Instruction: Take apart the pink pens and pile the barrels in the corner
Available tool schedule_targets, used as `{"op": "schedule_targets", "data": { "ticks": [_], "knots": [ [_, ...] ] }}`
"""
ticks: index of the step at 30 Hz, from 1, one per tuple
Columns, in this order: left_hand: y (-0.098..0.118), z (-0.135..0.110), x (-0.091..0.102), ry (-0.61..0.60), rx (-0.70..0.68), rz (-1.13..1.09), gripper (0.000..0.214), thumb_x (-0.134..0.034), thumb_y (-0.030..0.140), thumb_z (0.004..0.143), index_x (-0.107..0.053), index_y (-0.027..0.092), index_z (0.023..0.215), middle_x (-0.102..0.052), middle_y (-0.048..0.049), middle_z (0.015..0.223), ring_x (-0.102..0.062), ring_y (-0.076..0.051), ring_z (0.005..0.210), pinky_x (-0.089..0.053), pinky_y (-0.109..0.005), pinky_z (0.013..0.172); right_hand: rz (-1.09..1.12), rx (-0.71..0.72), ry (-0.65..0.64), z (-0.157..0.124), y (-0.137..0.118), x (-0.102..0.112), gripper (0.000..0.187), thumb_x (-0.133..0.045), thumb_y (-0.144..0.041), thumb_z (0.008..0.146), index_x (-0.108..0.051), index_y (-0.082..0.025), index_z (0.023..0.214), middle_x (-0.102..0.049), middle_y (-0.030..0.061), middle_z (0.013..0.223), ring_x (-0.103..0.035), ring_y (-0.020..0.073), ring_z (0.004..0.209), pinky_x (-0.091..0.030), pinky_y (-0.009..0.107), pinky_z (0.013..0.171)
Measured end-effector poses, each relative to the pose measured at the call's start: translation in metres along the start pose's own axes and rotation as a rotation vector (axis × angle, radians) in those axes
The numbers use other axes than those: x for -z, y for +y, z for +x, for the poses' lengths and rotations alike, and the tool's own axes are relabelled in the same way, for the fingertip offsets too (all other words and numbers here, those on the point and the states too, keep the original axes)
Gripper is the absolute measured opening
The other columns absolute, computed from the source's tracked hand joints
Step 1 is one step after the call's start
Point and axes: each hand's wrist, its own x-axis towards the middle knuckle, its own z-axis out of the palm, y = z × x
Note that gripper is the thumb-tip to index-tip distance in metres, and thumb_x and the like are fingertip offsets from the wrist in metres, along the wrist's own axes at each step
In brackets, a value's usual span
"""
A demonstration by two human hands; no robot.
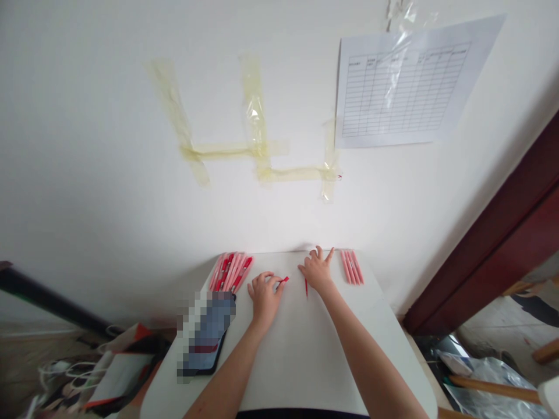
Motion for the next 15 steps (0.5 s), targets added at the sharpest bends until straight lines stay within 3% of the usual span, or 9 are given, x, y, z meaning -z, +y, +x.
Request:
{"op": "schedule_targets", "data": {
  "ticks": [6,10,15],
  "knots": [
    [0.0,0.001,0.0,-0.004,0.002,-0.01,0.012,-0.065,0.031,0.088,-0.075,0.029,0.095,-0.062,-0.0064,0.122,-0.05,-0.029,0.121,-0.024,-0.065,0.114,0.042,-0.049,0.054,0.0,-0.001,0.009,0.035,-0.049,-0.044,0.1,-0.072,-0.019,0.091,-0.065,0.0147,0.123,-0.036,0.0377,0.136,-0.006,0.081,0.11],
    [0.001,0.001,0.002,-0.005,-0.011,-0.039,0.011,-0.066,0.029,0.087,-0.075,0.029,0.094,-0.062,-0.0059,0.121,-0.05,-0.028,0.12,-0.025,-0.062,0.114,0.123,-0.108,0.06,-0.011,0.0,0.025,0.027,-0.049,-0.036,0.1,-0.072,-0.021,0.097,-0.063,0.0136,0.126,-0.037,0.0373,0.137,-0.012,0.079,0.11],
    [0.004,0.001,0.004,-0.01,-0.066,-0.086,0.011,-0.068,0.027,0.087,-0.076,0.028,0.094,-0.062,-0.0068,0.12,-0.05,-0.027,0.12,-0.029,-0.058,0.114,0.296,-0.003,0.019,-0.042,0.0,0.037,0.022,-0.053,-0.036,0.098,-0.07,-0.03,0.109,-0.058,0.009,0.134,-0.039,0.0326,0.136,-0.023,0.07,0.113]
  ]
}}
